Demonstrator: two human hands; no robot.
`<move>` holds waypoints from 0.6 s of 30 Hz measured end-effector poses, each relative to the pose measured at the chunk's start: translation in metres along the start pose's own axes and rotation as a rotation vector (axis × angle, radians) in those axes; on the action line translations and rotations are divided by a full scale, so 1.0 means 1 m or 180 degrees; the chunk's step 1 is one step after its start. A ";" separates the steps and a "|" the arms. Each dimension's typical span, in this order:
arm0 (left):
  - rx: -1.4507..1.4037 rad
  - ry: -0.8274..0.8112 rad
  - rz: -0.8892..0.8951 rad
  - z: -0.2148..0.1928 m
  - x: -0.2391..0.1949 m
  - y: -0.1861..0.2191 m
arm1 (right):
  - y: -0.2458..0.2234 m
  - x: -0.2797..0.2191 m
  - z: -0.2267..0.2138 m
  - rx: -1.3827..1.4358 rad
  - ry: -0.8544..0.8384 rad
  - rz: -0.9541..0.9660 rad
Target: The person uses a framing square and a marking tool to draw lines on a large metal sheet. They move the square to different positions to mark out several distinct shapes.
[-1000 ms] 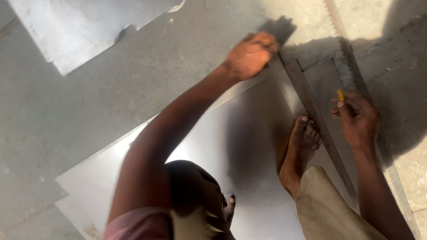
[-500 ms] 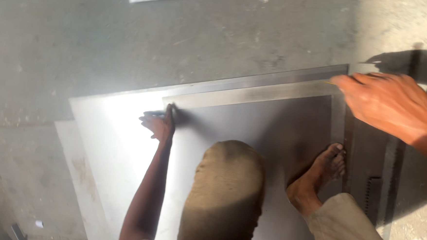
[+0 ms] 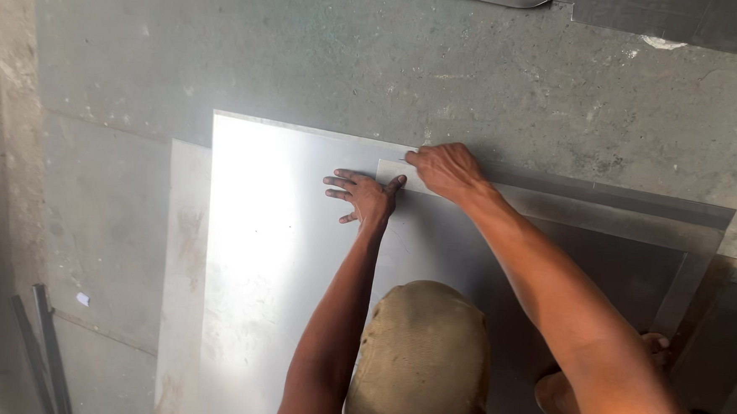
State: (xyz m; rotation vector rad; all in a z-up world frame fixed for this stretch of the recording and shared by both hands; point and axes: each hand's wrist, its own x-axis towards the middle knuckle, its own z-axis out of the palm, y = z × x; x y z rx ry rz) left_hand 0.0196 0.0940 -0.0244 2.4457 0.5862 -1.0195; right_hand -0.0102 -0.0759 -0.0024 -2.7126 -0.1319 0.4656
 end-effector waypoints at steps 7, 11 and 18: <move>-0.0031 -0.0081 0.0038 0.001 0.003 -0.003 | -0.021 0.032 0.007 0.0149 -0.0012 -0.0201; 0.0084 -0.0045 0.0026 0.006 0.005 -0.006 | 0.035 -0.018 0.007 -0.0021 -0.0551 -0.0075; 0.0424 -0.0035 0.0223 0.005 0.018 -0.013 | 0.237 -0.344 -0.083 -0.1703 -0.1389 0.0920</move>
